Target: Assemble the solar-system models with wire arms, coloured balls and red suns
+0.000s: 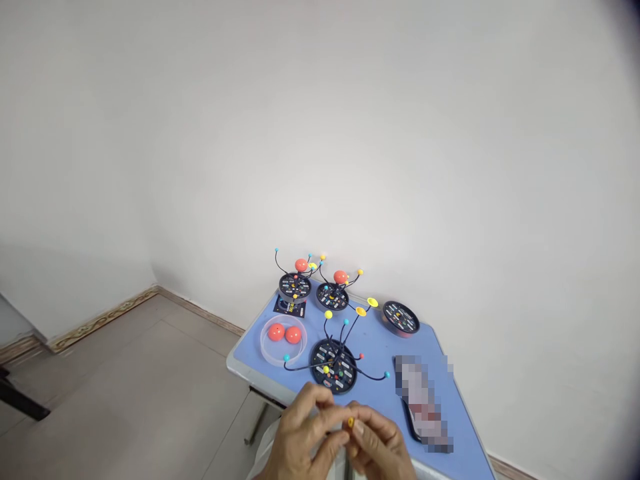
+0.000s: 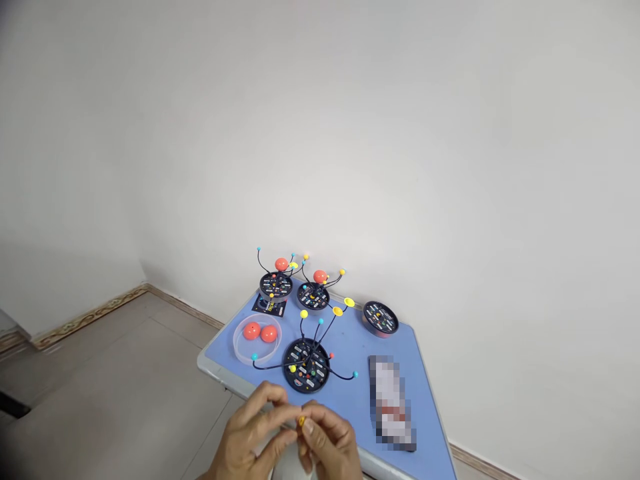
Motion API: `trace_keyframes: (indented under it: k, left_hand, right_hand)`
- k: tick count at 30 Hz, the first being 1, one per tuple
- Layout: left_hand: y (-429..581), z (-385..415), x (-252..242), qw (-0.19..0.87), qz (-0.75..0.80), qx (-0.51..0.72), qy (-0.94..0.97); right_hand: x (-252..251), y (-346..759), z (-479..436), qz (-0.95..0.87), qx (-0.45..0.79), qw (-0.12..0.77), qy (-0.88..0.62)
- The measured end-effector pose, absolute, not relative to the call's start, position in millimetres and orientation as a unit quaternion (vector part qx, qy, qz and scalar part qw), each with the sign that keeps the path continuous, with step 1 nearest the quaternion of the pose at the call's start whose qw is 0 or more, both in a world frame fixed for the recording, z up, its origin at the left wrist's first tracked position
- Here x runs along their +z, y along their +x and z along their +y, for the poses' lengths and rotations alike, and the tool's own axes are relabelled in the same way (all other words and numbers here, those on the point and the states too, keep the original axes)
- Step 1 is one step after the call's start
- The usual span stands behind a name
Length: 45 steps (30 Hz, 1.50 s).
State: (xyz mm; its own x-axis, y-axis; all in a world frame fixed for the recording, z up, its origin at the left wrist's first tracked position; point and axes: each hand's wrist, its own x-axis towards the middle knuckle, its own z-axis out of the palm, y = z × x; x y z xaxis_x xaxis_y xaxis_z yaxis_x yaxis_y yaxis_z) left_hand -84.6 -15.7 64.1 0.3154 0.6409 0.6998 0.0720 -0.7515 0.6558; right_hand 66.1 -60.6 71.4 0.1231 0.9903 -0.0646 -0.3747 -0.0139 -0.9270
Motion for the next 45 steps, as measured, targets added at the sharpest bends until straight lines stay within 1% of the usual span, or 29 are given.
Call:
trace_keyframes:
  k: [3, 6, 8, 10, 15, 22, 34, 45]
  left_hand:
    - [-79.1, 3.3, 71.1, 0.340, 0.317, 0.564, 0.682]
    - [-65.6, 26.1, 70.2, 0.415, 0.386, 0.568, 0.596]
    - [-55.6, 41.8, 66.5, 0.450, 0.388, 0.561, 0.576]
    - [-47.3, 56.1, 61.8, 0.474, 0.391, 0.542, 0.573]
    - [-36.3, 79.1, 50.1, 0.534, 0.431, 0.428, 0.588]
    - [-31.1, 90.8, 39.3, 0.551, 0.439, 0.407, 0.581]
    - [-15.8, 103.9, 21.7, 0.603, 0.425, 0.406, 0.539]
    - [-14.7, 103.6, 21.0, 0.588, 0.396, 0.427, 0.562]
  right_hand:
    - [102.1, 92.2, -38.3, -0.447, 0.455, 0.577, -0.510]
    - [127.8, 114.6, -3.8, -0.522, 0.379, 0.505, -0.574]
    - [136.8, 124.1, 21.4, -0.558, 0.376, 0.461, -0.579]
    - [139.0, 129.3, 43.7, -0.574, 0.394, 0.437, -0.570]
    - [128.9, 131.7, 73.6, -0.578, 0.433, 0.413, -0.555]
    - [116.9, 125.8, 80.2, -0.563, 0.456, 0.421, -0.546]
    - [110.3, 123.1, 89.6, -0.565, 0.451, 0.395, -0.567]
    - [104.3, 117.3, 95.2, -0.593, 0.423, 0.349, -0.590]
